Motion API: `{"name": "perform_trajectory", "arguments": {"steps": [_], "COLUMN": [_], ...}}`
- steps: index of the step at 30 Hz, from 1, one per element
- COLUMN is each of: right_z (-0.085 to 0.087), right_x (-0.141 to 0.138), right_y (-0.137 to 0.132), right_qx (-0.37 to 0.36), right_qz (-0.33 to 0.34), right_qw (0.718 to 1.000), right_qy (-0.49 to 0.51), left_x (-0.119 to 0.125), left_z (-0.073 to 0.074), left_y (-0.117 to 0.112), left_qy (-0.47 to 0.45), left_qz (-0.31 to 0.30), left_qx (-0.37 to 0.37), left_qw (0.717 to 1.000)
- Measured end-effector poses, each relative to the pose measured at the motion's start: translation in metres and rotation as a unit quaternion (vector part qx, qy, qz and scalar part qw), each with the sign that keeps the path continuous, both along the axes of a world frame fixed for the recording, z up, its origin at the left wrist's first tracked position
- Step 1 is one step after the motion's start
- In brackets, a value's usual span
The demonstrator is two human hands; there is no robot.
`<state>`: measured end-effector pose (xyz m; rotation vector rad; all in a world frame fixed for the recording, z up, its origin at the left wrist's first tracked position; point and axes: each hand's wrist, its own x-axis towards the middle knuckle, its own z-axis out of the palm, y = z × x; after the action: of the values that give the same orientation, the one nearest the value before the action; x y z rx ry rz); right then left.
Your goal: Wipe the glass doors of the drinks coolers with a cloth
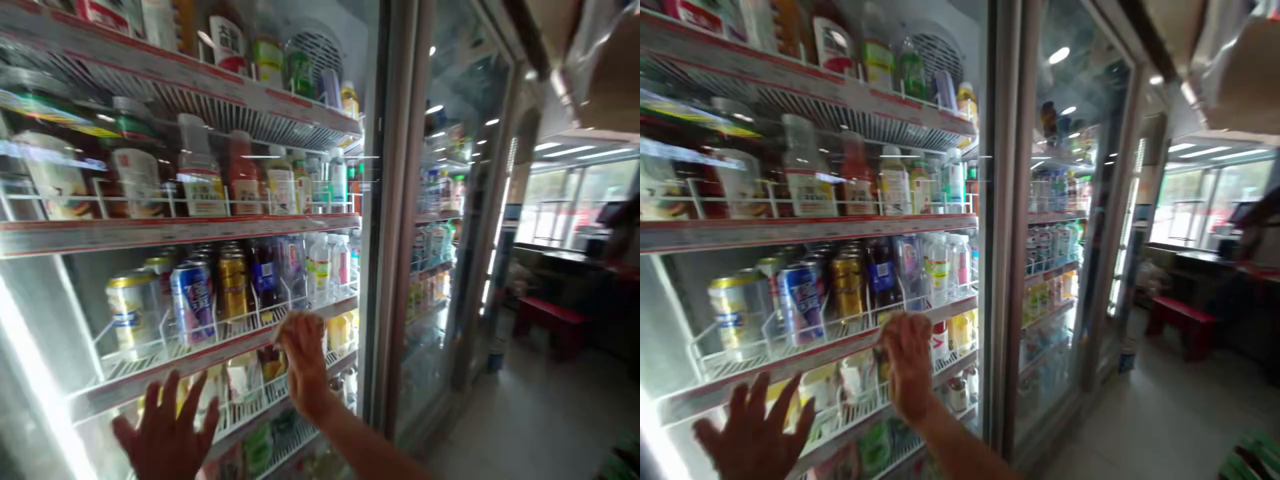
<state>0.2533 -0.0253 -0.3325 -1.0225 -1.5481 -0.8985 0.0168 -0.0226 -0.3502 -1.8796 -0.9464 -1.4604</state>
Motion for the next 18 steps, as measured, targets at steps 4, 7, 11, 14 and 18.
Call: {"name": "perform_trajectory", "arguments": {"steps": [4, 7, 11, 14, 18], "right_z": [-0.004, 0.014, 0.001, 0.002, 0.08], "right_x": [0.007, 0.038, 0.003, -0.038, -0.061], "right_y": [-0.018, -0.007, 0.003, -0.008, 0.005], "right_qx": [0.015, 0.073, 0.014, -0.005, 0.045], "right_qz": [0.055, 0.013, 0.077, 0.174, 0.174], "right_qw": [0.992, 0.996, 0.997, 0.942, 0.952], "right_qy": [-0.115, 0.044, -0.007, -0.286, -0.247], "left_x": [0.004, 0.011, 0.01, -0.002, -0.015], "left_z": [-0.004, -0.024, -0.061, -0.078, -0.077], "left_y": [-0.01, -0.029, -0.054, -0.071, -0.09], "left_qy": [0.036, 0.042, 0.064, 0.068, 0.019], "left_qz": [0.111, 0.141, 0.182, 0.199, 0.216], "left_qx": [0.022, -0.024, -0.096, -0.182, -0.333], "left_qw": [0.993, 0.989, 0.977, 0.96, 0.918]}}
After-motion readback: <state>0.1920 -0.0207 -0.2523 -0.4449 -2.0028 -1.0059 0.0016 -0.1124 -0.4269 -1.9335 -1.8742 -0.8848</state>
